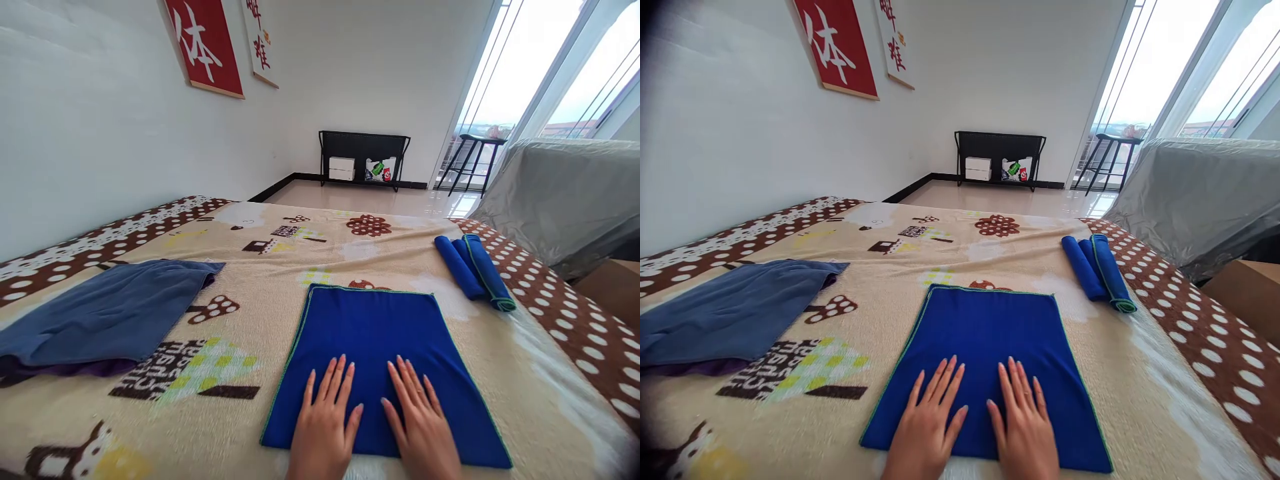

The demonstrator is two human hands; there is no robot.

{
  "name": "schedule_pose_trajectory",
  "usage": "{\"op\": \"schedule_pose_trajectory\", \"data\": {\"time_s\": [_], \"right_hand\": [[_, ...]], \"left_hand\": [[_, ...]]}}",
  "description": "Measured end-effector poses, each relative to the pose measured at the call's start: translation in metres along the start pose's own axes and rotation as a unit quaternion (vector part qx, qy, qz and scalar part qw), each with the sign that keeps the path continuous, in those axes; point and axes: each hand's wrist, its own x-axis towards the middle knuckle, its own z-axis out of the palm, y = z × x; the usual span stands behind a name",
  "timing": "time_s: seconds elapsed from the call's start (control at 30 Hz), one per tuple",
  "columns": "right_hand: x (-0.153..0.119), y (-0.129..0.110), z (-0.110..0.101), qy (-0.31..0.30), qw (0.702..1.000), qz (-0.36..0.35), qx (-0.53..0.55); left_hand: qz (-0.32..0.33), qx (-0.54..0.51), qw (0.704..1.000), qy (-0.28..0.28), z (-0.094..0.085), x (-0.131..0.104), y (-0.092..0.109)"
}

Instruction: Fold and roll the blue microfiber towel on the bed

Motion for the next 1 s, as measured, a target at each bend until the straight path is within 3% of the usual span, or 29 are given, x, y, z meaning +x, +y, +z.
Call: {"op": "schedule_pose_trajectory", "data": {"time_s": [0.13,0.2,0.27,0.33,0.43,0.5,0.6,0.73,0.8,0.87,1.0], "right_hand": [[-0.045,0.074,-0.006,-0.002,0.998,0.049,-0.033],[-0.055,0.094,-0.011,0.003,0.998,0.049,-0.037],[-0.049,0.091,-0.018,0.018,0.998,0.05,-0.038],[-0.025,0.069,-0.021,0.023,0.999,0.032,-0.03],[0.023,0.024,-0.015,-0.022,0.999,-0.048,0.012],[0.049,0.008,-0.004,-0.057,0.995,-0.073,0.043],[0.055,0.026,0.012,-0.07,0.995,-0.043,0.053],[0.014,0.094,0.017,-0.048,0.997,0.05,0.017],[-0.002,0.113,0.015,-0.038,0.995,0.09,-0.002],[0.002,0.109,0.011,-0.039,0.994,0.099,-0.001],[0.065,0.053,0.014,-0.118,0.988,0.006,0.1]], "left_hand": [[-0.096,0.05,0.994,0.001,-0.005,-0.038,-0.053],[-0.123,0.063,0.99,0.003,-0.009,-0.045,-0.062],[-0.115,0.067,0.991,0.017,-0.011,-0.039,-0.052],[-0.056,0.049,0.997,0.018,-0.012,-0.018,-0.027],[0.084,-0.02,0.995,-0.043,-0.007,0.029,0.013],[0.115,-0.056,0.988,-0.084,0.0,0.055,0.021],[0.098,-0.071,0.988,-0.099,0.01,0.068,-0.011],[0.011,-0.026,0.997,-0.066,0.01,0.041,-0.085],[-0.025,0.0,0.998,-0.062,0.006,0.029,-0.102],[-0.044,0.021,0.997,-0.059,0.004,0.031,-0.097],[0.014,-0.017,0.997,-0.08,0.013,0.076,-0.043]]}}
